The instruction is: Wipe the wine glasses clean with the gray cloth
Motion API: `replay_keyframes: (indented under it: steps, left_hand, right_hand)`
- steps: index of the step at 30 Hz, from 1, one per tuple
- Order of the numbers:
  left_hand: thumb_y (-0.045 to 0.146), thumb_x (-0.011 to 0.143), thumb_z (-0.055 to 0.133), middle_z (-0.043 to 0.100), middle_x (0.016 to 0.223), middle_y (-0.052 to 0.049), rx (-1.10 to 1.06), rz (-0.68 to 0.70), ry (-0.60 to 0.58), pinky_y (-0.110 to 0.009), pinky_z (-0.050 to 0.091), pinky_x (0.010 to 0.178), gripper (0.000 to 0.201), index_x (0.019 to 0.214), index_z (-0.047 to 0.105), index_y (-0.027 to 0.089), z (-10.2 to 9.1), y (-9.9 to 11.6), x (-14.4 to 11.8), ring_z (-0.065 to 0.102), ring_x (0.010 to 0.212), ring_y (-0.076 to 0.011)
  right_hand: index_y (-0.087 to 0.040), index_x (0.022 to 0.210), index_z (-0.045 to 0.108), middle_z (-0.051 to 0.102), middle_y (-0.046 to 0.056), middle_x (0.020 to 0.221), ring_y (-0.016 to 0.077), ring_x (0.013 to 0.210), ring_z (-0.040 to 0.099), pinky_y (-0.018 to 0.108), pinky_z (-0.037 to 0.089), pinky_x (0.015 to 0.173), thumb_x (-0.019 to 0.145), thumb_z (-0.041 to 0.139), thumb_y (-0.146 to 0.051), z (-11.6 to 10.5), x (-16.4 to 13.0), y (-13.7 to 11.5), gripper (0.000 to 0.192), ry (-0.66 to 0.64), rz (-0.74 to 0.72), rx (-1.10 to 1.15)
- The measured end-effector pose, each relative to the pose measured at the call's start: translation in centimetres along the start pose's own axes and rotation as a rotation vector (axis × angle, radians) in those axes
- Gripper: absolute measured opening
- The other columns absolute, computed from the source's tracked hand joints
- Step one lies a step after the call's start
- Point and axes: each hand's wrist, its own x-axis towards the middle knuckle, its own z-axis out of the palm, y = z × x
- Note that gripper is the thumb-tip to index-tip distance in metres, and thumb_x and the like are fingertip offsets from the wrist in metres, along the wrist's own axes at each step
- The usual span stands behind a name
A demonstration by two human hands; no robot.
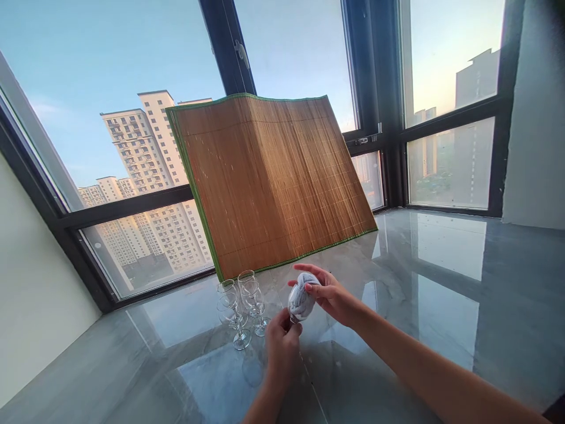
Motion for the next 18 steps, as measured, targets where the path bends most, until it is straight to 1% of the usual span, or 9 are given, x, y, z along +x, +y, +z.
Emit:
replay_keyframes:
  steps: [4,9,15,18]
  left_hand:
    - [0.018,0.066,0.052,0.039,0.057,0.004,-0.004,-0.003,-0.007,-0.026,0.022,0.055,0.005,0.061,0.05,0.019,0.0,0.21,0.05,0.033,0.059,-0.0119]
    - [0.02,0.066,0.053,0.037,0.058,0.004,-0.04,-0.005,0.002,-0.026,0.022,0.055,0.009,0.059,0.047,0.019,0.0,0.45,0.0,0.032,0.06,-0.0116]
    - [0.02,0.064,0.053,0.037,0.057,0.004,-0.054,-0.016,-0.012,-0.026,0.021,0.056,0.007,0.059,0.048,0.018,-0.04,0.64,-0.01,0.031,0.06,-0.0114]
    - [0.021,0.064,0.053,0.036,0.058,0.004,-0.079,-0.025,-0.027,-0.025,0.022,0.056,0.005,0.061,0.051,0.018,-0.02,0.6,0.04,0.031,0.06,-0.0116]
  right_hand:
    - [-0.022,0.126,0.058,0.074,0.01,0.106,0.0238,0.1,0.067,0.032,0.047,0.08,0.075,0.08,-0.031,-0.05,0.07,0.18,0.056,-0.008,-0.002,0.033]
    - [-0.022,0.125,0.059,0.074,0.011,0.106,0.0251,0.105,0.066,0.032,0.048,0.081,0.077,0.078,-0.029,-0.26,0.08,0.29,0.052,-0.036,-0.014,0.044]
    - [-0.022,0.123,0.06,0.074,0.011,0.105,0.0241,0.1,0.068,0.032,0.048,0.081,0.076,0.079,-0.03,-0.26,0.04,0.28,0.051,-0.034,0.001,0.077]
    - [-0.022,0.121,0.061,0.074,0.01,0.105,0.0258,0.104,0.067,0.033,0.048,0.081,0.075,0.079,-0.031,-0.04,0.01,0.27,0.05,-0.01,0.008,0.098]
